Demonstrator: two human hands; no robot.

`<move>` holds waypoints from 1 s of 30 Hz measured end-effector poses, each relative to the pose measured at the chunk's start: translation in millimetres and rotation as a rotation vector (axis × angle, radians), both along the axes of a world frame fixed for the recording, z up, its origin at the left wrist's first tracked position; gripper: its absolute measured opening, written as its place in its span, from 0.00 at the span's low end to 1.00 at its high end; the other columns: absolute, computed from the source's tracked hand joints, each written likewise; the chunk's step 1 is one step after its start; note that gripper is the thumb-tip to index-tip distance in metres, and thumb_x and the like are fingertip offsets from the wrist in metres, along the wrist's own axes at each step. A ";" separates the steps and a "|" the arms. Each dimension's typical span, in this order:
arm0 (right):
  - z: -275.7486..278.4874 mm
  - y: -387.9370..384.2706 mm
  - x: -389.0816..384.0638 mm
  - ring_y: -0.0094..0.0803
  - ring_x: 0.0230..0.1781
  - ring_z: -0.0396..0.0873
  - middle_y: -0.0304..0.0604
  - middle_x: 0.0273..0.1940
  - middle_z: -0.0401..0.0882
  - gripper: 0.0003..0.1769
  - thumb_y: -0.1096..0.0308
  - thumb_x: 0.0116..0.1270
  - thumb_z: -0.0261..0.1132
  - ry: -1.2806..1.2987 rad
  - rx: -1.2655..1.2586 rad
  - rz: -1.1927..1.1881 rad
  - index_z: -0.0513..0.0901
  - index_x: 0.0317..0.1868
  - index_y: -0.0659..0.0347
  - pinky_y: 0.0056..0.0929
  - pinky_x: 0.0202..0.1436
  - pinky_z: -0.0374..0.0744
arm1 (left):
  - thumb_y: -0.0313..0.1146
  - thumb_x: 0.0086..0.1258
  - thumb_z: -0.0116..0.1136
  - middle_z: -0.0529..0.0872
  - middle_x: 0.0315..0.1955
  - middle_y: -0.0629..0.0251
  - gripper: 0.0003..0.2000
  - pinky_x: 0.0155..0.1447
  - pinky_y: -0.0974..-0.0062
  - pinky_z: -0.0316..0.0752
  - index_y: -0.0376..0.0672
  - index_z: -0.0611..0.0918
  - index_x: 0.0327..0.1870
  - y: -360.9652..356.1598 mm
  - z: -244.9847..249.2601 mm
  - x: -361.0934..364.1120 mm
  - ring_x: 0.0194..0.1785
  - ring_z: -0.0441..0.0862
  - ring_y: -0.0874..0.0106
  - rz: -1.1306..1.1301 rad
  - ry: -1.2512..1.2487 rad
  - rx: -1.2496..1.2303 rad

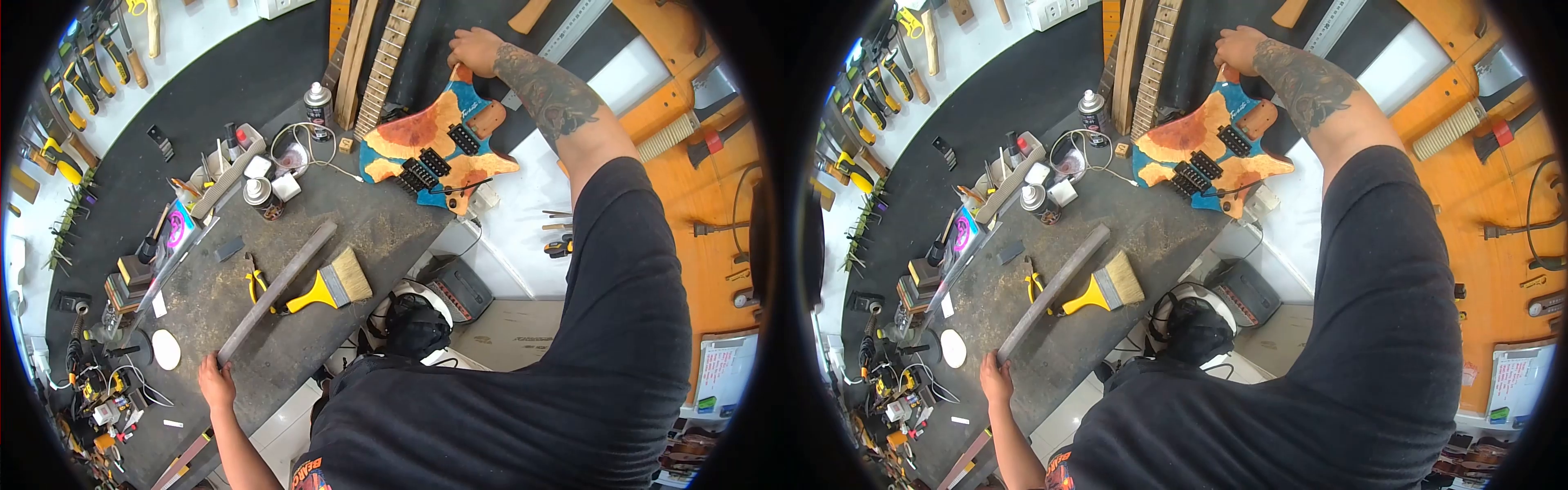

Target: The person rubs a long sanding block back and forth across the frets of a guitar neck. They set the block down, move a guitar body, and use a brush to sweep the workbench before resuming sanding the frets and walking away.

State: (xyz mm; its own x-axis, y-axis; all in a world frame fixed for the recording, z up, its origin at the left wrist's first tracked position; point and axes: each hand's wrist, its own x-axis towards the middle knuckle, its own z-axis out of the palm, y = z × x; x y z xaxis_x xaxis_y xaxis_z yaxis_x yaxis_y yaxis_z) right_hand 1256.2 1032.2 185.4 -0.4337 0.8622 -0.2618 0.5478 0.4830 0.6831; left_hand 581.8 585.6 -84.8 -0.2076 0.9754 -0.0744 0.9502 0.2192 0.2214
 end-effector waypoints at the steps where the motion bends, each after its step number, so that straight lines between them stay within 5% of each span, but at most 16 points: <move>1: -0.9 2.3 2.1 0.32 0.68 0.74 0.29 0.57 0.84 0.18 0.65 0.66 0.72 -0.007 0.022 0.018 0.91 0.55 0.34 0.40 0.68 0.75 | 0.30 0.67 0.71 0.86 0.53 0.53 0.21 0.63 0.53 0.76 0.40 0.82 0.61 1.4 0.7 0.3 0.58 0.81 0.48 0.003 -0.011 -0.009; 12: -10.1 -9.2 12.4 0.39 0.70 0.74 0.39 0.66 0.79 0.30 0.68 0.58 0.75 0.097 0.154 0.214 0.86 0.64 0.46 0.45 0.69 0.74 | 0.31 0.68 0.69 0.86 0.52 0.53 0.20 0.61 0.52 0.77 0.40 0.82 0.61 2.1 2.3 1.8 0.56 0.82 0.48 -0.002 0.006 -0.039; 18: -18.5 -93.6 -73.0 0.48 0.64 0.78 0.46 0.62 0.81 0.29 0.73 0.58 0.71 0.615 0.167 0.259 0.84 0.63 0.55 0.46 0.69 0.77 | 0.31 0.69 0.68 0.86 0.51 0.56 0.18 0.59 0.54 0.76 0.43 0.83 0.59 4.0 10.9 4.8 0.54 0.82 0.51 -0.053 0.049 0.061; 20: -72.6 -128.7 -113.2 0.49 0.62 0.79 0.47 0.60 0.83 0.27 0.73 0.59 0.71 0.918 0.022 0.401 0.85 0.62 0.55 0.48 0.67 0.78 | 0.31 0.70 0.68 0.86 0.51 0.57 0.17 0.59 0.54 0.76 0.44 0.83 0.59 6.6 13.8 6.7 0.55 0.82 0.51 -0.056 0.044 0.073; 22: -135.9 -171.2 -165.7 0.50 0.65 0.78 0.48 0.60 0.83 0.29 0.69 0.61 0.74 1.088 -0.341 0.208 0.84 0.65 0.55 0.49 0.72 0.75 | 0.32 0.70 0.67 0.87 0.51 0.57 0.17 0.60 0.55 0.77 0.44 0.83 0.60 10.8 12.5 5.4 0.55 0.83 0.51 -0.095 0.043 0.086; 26: -249.9 -204.9 -246.2 0.44 0.69 0.76 0.46 0.64 0.81 0.30 0.60 0.66 0.75 1.157 -0.360 0.355 0.81 0.68 0.52 0.51 0.82 0.65 | 0.32 0.70 0.67 0.87 0.51 0.57 0.18 0.60 0.56 0.77 0.43 0.83 0.60 24.1 18.0 9.4 0.55 0.83 0.50 -0.135 0.073 0.136; 30: -293.5 -200.2 -267.4 0.42 0.65 0.78 0.41 0.59 0.84 0.23 0.62 0.69 0.72 1.179 -0.345 0.308 0.83 0.64 0.52 0.48 0.76 0.69 | 0.34 0.70 0.68 0.87 0.52 0.58 0.19 0.60 0.56 0.77 0.45 0.83 0.61 60.1 24.2 0.3 0.56 0.82 0.51 -0.203 0.099 0.152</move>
